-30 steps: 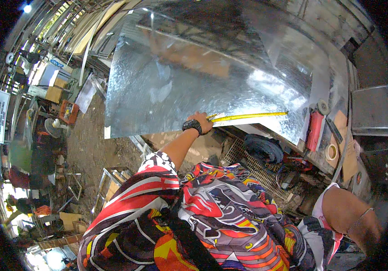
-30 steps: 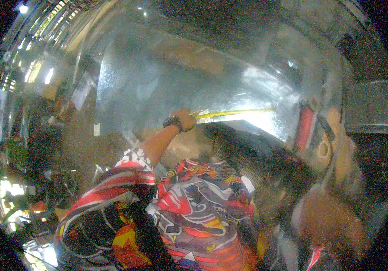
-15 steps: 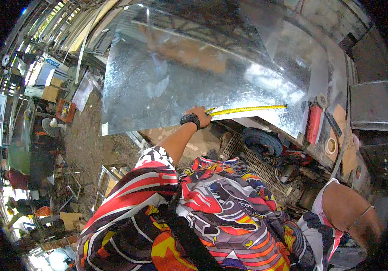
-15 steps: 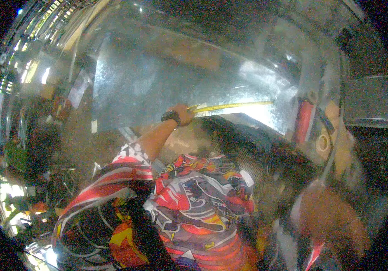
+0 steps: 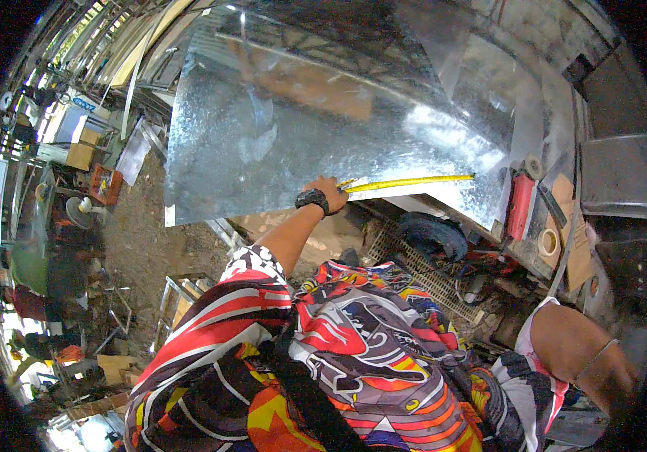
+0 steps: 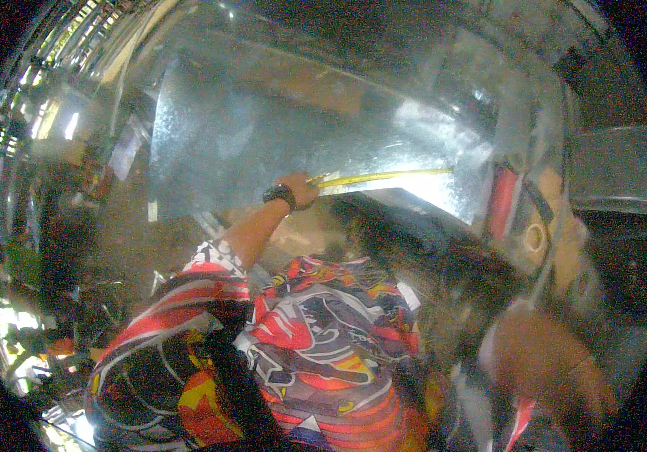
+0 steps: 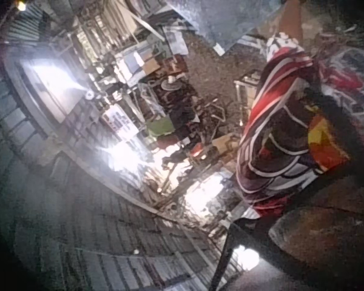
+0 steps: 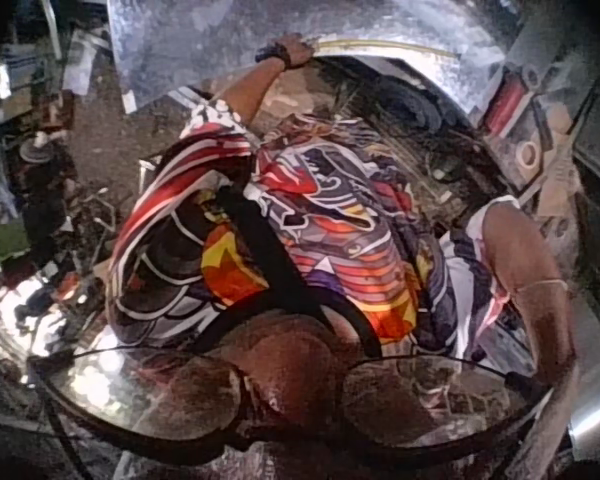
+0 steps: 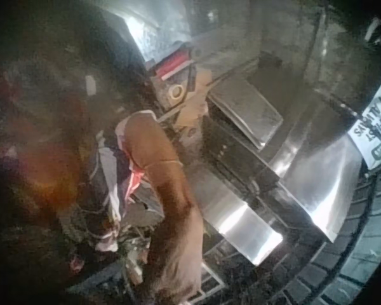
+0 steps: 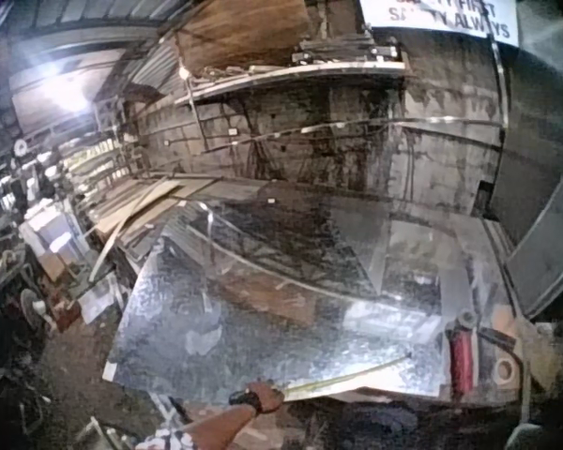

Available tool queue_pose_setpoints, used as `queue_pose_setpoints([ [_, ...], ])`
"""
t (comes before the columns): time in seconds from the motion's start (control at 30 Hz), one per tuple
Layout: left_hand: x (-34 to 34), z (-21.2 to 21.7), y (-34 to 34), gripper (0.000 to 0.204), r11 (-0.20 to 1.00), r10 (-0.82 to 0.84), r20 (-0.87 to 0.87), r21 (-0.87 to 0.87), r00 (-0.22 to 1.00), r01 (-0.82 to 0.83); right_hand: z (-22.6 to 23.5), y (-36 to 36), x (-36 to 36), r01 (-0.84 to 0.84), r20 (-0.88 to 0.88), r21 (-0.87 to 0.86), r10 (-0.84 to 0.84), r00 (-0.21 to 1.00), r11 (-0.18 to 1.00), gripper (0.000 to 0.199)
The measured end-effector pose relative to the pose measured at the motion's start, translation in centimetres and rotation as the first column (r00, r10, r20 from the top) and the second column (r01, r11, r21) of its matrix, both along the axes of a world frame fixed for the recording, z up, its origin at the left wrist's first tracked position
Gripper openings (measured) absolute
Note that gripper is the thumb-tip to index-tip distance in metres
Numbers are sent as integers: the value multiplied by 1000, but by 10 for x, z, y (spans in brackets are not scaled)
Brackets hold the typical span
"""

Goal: The person measures and marks a large metal sheet using a tape measure, square ruler, and pencil. They repeatedly position the tools, draw lines, and adjust measurements on the sheet's surface.

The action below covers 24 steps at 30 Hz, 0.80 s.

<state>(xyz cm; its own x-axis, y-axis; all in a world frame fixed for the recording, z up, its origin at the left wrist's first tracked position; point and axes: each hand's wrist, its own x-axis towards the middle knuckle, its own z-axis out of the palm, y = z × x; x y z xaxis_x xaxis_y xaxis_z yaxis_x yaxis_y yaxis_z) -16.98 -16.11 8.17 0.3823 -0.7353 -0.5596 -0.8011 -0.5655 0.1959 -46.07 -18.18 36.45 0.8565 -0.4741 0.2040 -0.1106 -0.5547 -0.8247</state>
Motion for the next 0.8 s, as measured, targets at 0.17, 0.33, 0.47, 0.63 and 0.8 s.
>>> queue_pose_setpoints([
  [0.17,2,-28,-6,61,998,-9,0,-68,1000,9,19,-10,-20,35,-14,-11,-35,999,999,38],
  [0.33,7,-43,9,60,994,47,-11,-102,999,-48,-3,-66,-52,269,-48,167,-264,963,949,39],
  [0.47,-12,-35,0,57,994,14,11,-112,1000,-13,-213,-105,-65,504,-277,-7,-486,829,863,47],
  [0.63,-16,-5,12,57,994,60,80,-98,995,-52,-295,-73,-25,246,-579,-30,-217,786,969,87],
  [0.8,-10,-22,18,59,992,50,98,-116,994,-38,-325,-65,-18,166,-543,-248,-279,792,954,99],
])
